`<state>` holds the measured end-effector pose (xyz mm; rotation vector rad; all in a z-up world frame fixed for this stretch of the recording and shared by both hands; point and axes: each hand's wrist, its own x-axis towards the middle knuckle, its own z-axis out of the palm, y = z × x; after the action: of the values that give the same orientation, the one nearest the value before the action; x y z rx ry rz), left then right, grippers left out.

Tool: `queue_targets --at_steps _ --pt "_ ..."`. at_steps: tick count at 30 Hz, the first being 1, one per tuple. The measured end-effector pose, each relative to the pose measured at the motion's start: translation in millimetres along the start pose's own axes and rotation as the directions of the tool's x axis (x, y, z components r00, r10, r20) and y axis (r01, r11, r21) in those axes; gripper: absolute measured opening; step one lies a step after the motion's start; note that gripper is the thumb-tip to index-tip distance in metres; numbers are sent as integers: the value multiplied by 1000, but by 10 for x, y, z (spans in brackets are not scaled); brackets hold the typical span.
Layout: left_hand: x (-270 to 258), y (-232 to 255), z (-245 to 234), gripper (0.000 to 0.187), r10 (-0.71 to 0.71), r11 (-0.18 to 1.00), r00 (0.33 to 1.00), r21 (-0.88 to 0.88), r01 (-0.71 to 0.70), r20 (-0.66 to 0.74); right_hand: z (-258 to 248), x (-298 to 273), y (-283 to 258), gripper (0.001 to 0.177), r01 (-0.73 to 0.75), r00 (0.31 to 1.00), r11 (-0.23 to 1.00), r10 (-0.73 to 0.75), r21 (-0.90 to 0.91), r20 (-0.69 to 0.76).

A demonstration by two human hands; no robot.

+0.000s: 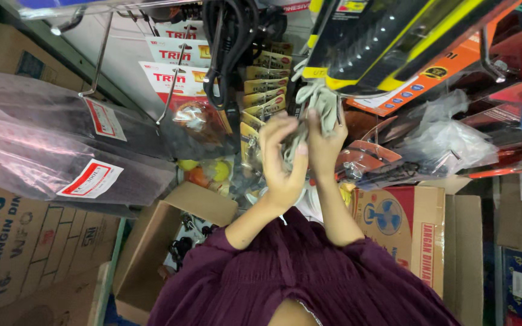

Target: The person wipes white cables and small black electronic components using a cloth, pulling them out of a box and then returning them.

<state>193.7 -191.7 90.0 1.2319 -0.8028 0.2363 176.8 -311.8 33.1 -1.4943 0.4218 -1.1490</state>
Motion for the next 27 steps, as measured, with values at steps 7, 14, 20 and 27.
queue_targets --at_steps 7,14,20,27 --pt "-154 22 -197 14 -34 982 996 -181 47 76 132 293 237 15 -9 1000 996 10 93 -12" --pt "-262 43 -309 10 -120 963 986 -226 144 118 215 510 289 18 -89 995 956 70 280 77" --pt "-415 167 -445 10 -189 954 974 -209 213 128 110 360 131 15 -106 989 978 84 180 125" --pt "-801 411 -755 12 -243 956 963 -138 258 114 -210 -332 -302 39 -67 989 996 58 65 134"
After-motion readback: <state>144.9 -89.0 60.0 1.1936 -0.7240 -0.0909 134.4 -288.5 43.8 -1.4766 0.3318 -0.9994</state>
